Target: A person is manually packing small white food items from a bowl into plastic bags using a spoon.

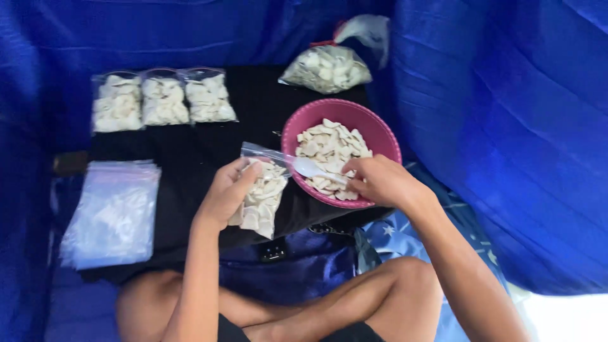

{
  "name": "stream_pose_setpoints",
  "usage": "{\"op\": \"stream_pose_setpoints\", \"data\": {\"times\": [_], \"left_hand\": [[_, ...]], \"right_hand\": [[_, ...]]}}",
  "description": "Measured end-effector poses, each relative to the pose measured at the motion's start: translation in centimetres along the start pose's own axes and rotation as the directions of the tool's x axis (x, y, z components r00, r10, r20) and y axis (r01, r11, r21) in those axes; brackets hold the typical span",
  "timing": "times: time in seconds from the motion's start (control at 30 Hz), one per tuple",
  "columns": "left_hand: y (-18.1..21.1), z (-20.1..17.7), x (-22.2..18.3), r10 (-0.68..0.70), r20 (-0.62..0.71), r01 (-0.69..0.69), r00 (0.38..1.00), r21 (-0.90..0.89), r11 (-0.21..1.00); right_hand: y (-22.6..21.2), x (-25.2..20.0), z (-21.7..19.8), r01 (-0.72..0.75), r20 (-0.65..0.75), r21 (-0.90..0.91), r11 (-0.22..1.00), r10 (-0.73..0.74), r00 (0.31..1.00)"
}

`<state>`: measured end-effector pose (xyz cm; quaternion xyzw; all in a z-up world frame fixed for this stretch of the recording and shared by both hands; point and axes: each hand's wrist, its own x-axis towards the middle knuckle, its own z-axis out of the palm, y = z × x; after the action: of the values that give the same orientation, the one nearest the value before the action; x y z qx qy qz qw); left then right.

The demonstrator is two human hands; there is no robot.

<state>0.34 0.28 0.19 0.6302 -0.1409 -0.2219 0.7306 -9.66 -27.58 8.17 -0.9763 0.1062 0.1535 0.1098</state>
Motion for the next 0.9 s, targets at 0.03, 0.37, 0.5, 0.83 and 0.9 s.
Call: {"op": "stream_pose_setpoints", "data": {"times": [0.03, 0.37, 0.5, 0.83, 0.9], "left_hand": [[-0.1, -0.1, -0.2, -0.006, 0.019, 0.006, 1.0, -0.004, 1.0], [0.4, -0.2, -0.2, 0.066, 0.008, -0.065, 0.998, -0.088, 0.994], [0.5, -0.1, -0.4, 0.085, 0.01, -0.084, 0.996, -0.086, 0.993], [0.8, 0.1, -0.6, 0.1, 0.0, -0.1, 0.995, -0.035, 0.994], [0.7, 0.0, -0.5, 0.108, 0.002, -0.108, 0.994, 0.008, 0.994]], "right_hand": [[0.1, 0.4, 0.0, -0.02, 0.0, 0.002, 1.0, 0.02, 1.0], [0.2, 2.9, -1.4, 0.055, -0.002, -0.068, 0.996, -0.056, 0.998], [0.2, 1.1, -5.4, 0.04, -0.131, -0.23, 0.972, -0.071, 0.989], [1.9, 1.6, -4.2, 0.008, -0.153, -0.247, 0.969, -0.047, 0.987], [-0.6, -0.8, -6.9, 0.019, -0.025, -0.172, 0.985, -0.023, 0.999]]}}
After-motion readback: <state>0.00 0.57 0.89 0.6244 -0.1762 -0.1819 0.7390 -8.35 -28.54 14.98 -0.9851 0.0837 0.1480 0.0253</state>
